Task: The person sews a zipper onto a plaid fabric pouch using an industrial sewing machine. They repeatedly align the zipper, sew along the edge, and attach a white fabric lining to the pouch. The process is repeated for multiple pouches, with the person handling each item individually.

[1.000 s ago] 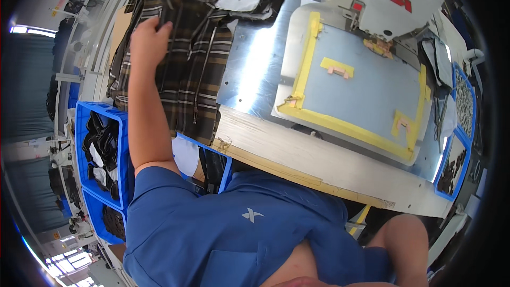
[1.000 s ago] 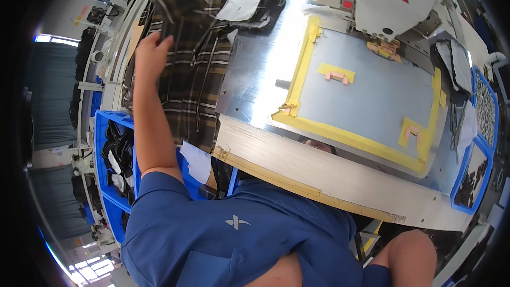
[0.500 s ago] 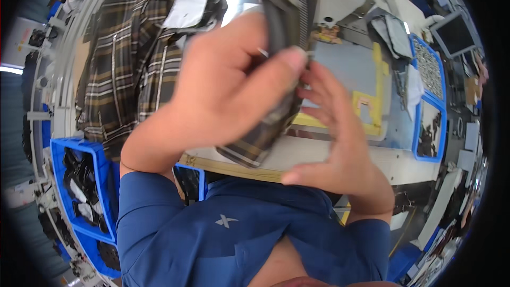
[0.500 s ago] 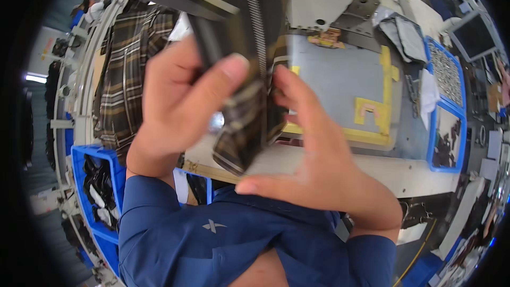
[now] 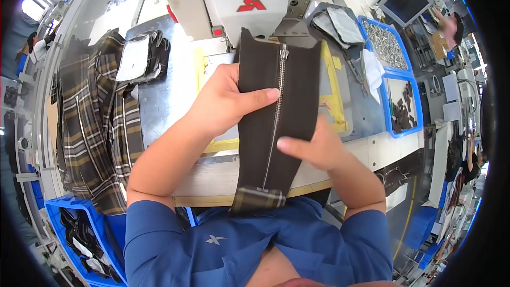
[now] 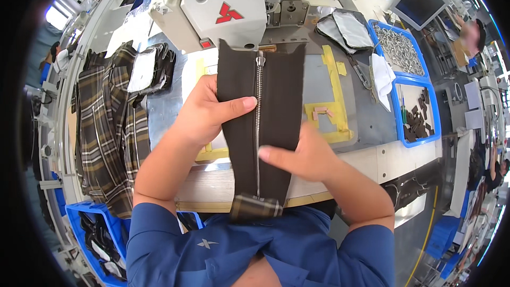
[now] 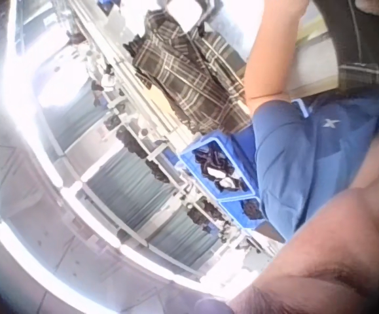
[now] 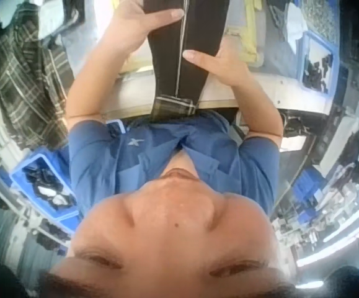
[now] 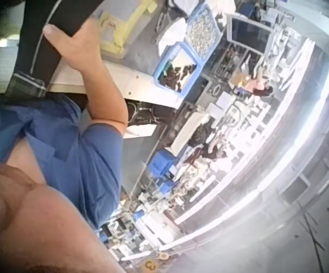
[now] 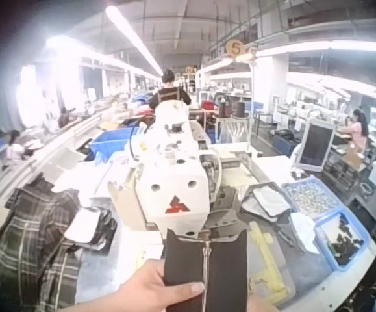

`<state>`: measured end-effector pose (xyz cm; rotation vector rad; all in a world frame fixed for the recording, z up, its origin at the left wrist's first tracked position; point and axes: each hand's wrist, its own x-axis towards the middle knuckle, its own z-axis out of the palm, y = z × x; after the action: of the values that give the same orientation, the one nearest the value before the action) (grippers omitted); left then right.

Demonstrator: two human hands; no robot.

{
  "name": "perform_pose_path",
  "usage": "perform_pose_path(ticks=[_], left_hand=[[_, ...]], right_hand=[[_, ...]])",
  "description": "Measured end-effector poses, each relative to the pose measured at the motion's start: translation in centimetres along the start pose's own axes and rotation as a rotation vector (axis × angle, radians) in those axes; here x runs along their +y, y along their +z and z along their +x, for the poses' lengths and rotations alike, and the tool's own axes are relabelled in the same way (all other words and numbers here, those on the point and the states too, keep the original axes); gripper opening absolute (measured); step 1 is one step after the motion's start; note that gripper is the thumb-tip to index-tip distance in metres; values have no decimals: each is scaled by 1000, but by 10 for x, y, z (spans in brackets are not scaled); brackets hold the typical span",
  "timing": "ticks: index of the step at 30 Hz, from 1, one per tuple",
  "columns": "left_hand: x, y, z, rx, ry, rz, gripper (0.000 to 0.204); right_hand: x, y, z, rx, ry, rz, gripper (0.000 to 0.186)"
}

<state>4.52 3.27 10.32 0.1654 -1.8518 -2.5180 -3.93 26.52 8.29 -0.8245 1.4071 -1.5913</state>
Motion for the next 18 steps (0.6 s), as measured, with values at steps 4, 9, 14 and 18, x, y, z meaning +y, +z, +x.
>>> perform_pose_path(ticks=[4, 9, 14, 18], left_hand=[[5, 2, -2, 89, 77, 168, 21], [27, -2, -22, 524, 502, 17, 18], [66, -35, -39, 1201, 1110, 717, 43], [72, -9, -54, 760, 939, 1346, 52]], right_hand=[[-26, -16, 39, 97, -63, 0, 51], [-39, -23, 61, -167, 46, -374, 40], [-44, -20, 68, -360, 93, -585, 26], [-54, -25, 59, -451, -105, -703, 21]])
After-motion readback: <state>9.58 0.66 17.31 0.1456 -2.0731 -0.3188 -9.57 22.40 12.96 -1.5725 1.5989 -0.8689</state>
